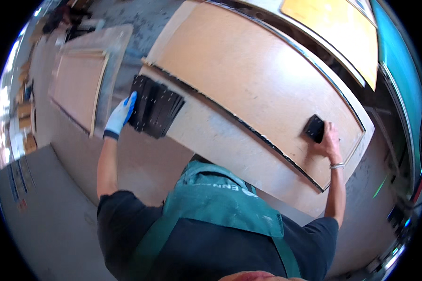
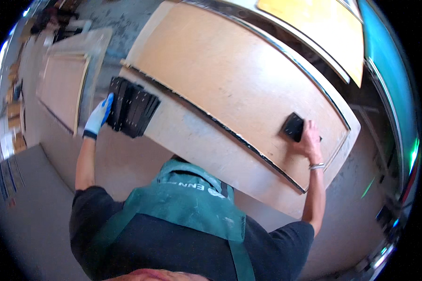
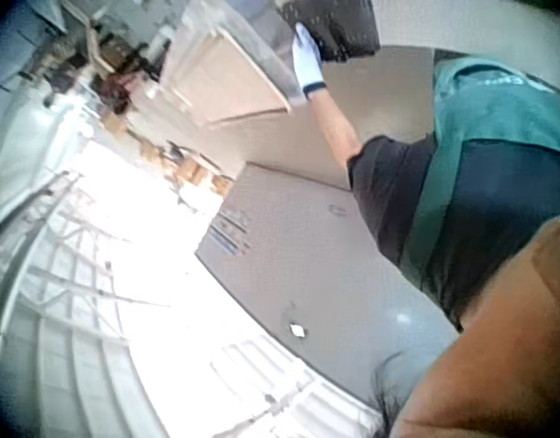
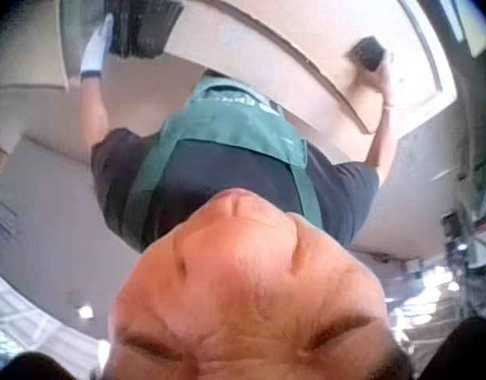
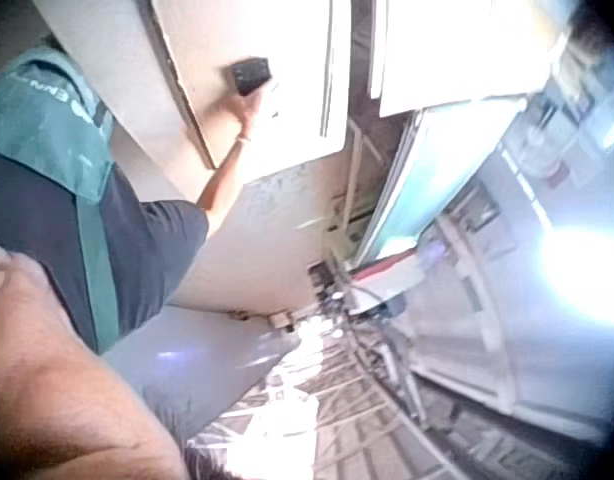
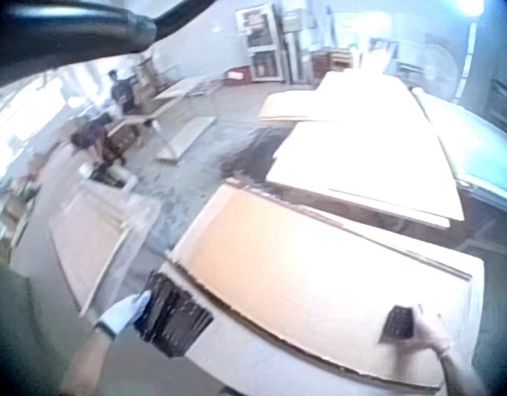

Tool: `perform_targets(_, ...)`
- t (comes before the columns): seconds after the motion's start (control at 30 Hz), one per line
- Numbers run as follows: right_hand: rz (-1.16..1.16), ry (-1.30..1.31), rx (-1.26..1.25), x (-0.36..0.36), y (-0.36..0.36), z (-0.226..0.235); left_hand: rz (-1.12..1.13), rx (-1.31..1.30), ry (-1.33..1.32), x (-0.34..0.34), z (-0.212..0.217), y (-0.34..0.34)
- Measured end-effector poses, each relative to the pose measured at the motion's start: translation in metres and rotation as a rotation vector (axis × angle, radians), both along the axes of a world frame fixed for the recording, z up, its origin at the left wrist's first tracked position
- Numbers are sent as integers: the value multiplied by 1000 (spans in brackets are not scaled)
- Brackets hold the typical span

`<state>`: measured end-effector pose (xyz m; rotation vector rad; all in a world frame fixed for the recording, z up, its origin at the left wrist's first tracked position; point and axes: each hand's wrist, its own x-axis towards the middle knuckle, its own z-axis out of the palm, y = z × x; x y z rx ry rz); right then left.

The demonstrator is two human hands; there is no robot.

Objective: The person stacks black rectangular wooden planks with holes onto a larger wooden board. They pick up the planks from a pile, arrange them in a row on the board, and then lift the board to place it on a stack of similar boards. The person wears gloves and an apron.

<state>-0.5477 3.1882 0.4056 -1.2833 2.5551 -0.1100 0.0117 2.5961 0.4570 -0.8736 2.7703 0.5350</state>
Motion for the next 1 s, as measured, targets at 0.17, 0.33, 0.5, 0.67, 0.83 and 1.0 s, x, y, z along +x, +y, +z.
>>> perform_targets(0.17,461,-271,-164,105,-149,59,558,239,-38,-67,54,44)
perform_targets(0.33,1060,-134,-416,215,-310,86,457,414,148,-40,24,21)
perform_targets(0.5,1395,83,-568,292,-405,111,233,269,85,-29,11,5)
perform_targets(0.67,1560,153,-404,317,-439,100,-296,-233,-22,-7,-8,-8)
perform_targets(0.83,1578,127,-480,315,-444,98,-110,21,22,-21,-1,-8)
perform_targets(1.0,1592,148,-449,308,-442,108,-138,107,139,-20,9,-12)
